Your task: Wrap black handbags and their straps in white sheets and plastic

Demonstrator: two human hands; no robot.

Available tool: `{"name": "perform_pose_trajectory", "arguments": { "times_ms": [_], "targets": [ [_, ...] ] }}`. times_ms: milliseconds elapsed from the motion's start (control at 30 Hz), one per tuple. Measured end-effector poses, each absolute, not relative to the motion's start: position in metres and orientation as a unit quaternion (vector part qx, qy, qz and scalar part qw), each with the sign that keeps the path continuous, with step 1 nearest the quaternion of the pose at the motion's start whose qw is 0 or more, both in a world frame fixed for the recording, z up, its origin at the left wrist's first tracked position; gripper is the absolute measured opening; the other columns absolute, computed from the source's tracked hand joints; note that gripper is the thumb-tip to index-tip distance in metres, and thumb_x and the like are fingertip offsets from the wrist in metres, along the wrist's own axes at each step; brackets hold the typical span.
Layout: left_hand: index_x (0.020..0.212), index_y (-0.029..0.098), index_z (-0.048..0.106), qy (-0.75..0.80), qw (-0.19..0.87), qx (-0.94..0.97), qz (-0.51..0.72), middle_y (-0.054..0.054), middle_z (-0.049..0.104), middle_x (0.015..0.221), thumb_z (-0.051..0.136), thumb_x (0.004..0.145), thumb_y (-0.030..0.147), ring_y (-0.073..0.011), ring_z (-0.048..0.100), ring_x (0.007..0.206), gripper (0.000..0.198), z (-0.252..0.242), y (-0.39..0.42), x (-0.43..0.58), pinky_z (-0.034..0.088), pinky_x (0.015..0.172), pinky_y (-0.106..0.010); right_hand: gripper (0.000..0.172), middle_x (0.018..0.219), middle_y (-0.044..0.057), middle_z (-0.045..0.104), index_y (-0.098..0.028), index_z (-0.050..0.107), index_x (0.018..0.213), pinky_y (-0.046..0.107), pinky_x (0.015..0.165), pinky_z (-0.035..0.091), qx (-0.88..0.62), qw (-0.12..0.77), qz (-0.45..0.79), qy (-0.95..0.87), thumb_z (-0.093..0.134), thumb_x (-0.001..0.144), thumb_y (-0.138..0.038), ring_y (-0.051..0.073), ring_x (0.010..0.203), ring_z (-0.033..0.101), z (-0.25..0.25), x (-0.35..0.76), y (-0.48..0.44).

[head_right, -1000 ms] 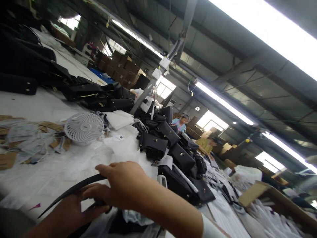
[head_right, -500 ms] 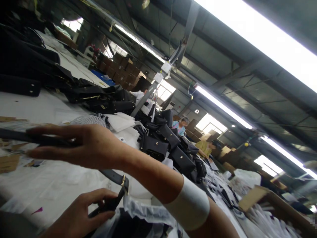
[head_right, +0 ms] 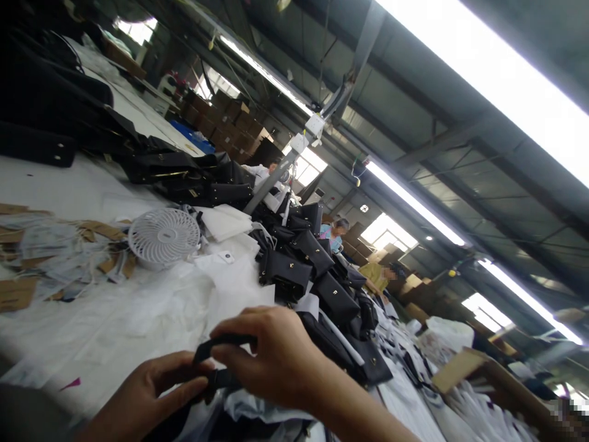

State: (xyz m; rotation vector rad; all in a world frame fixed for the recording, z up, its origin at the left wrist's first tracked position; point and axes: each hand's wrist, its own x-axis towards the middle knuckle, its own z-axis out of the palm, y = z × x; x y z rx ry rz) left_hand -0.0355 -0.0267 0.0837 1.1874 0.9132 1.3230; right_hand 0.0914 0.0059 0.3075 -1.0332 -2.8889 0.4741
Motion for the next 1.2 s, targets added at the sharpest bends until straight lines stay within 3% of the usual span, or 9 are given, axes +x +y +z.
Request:
{"name": "perform_pose_trajectory", "arguments": {
  "times_ms": [67,233,400,600,833,1200],
  "targets": [
    [0.093,0.023,0.075,0.386,0.532,0.524,0.542,-0.002,0.078,0.092,0.066,0.085,0.046,-0.0227,0.072,0.091,0.025,0.086,-0.029,-0.036,0.053,0.085,-0.028,0.019,0.087,0.000,0.075,-0.025,0.077,0.105,0.024,0.072,0.046,-0.368,0.016,0.160,-0.916,0.068,0.089,-0.023,0.014,0.078,0.067,0.293,0.110,0.002],
    [0.107,0.029,0.074,0.438,0.455,0.590,0.502,0.002,0.077,0.100,0.080,0.071,0.036,-0.0223,0.070,0.095,0.037,0.100,-0.030,-0.040,0.051,0.085,-0.026,0.020,0.091,0.000,0.073,-0.025,0.075,0.108,0.024,0.074,0.046,-0.409,0.086,0.197,-0.887,0.068,0.089,-0.025,0.015,0.082,0.066,0.276,0.134,-0.003],
    [0.095,0.031,0.077,0.443,0.415,0.649,0.460,0.003,0.078,0.098,0.076,0.070,0.028,-0.0213,0.071,0.093,0.026,0.117,-0.025,-0.044,0.051,0.082,-0.024,0.023,0.093,0.000,0.073,-0.026,0.074,0.110,0.023,0.074,0.046,-0.426,0.116,0.219,-0.870,0.068,0.088,-0.023,0.015,0.083,0.067,0.267,0.149,-0.008],
    [0.094,0.028,0.077,0.448,0.474,0.587,0.479,0.002,0.079,0.093,0.073,0.072,0.031,-0.0211,0.072,0.087,0.023,0.106,-0.026,-0.040,0.054,0.078,-0.024,0.023,0.090,0.003,0.073,-0.025,0.076,0.108,0.024,0.070,0.045,-0.431,0.136,0.232,-0.862,0.069,0.087,-0.031,0.017,0.081,0.067,0.232,0.164,-0.011],
    [0.082,0.025,0.078,0.432,0.549,0.433,0.569,0.001,0.081,0.085,0.083,0.059,0.035,-0.0240,0.075,0.085,0.025,0.093,-0.033,-0.027,0.058,0.077,-0.025,0.023,0.082,0.002,0.070,-0.025,0.076,0.103,0.022,0.061,0.041,-0.421,0.167,0.235,-0.860,0.070,0.085,-0.039,0.014,0.071,0.062,0.204,0.169,-0.008],
    [0.080,0.025,0.080,0.430,0.564,0.446,0.547,0.000,0.080,0.081,0.083,0.057,0.032,-0.0247,0.075,0.080,0.024,0.097,-0.034,-0.030,0.058,0.073,-0.027,0.021,0.086,0.002,0.068,-0.024,0.075,0.107,0.020,0.068,0.044,-0.373,0.041,0.270,-0.887,0.070,0.089,-0.034,0.014,0.077,0.063,0.237,0.160,0.007]
  ]
}}
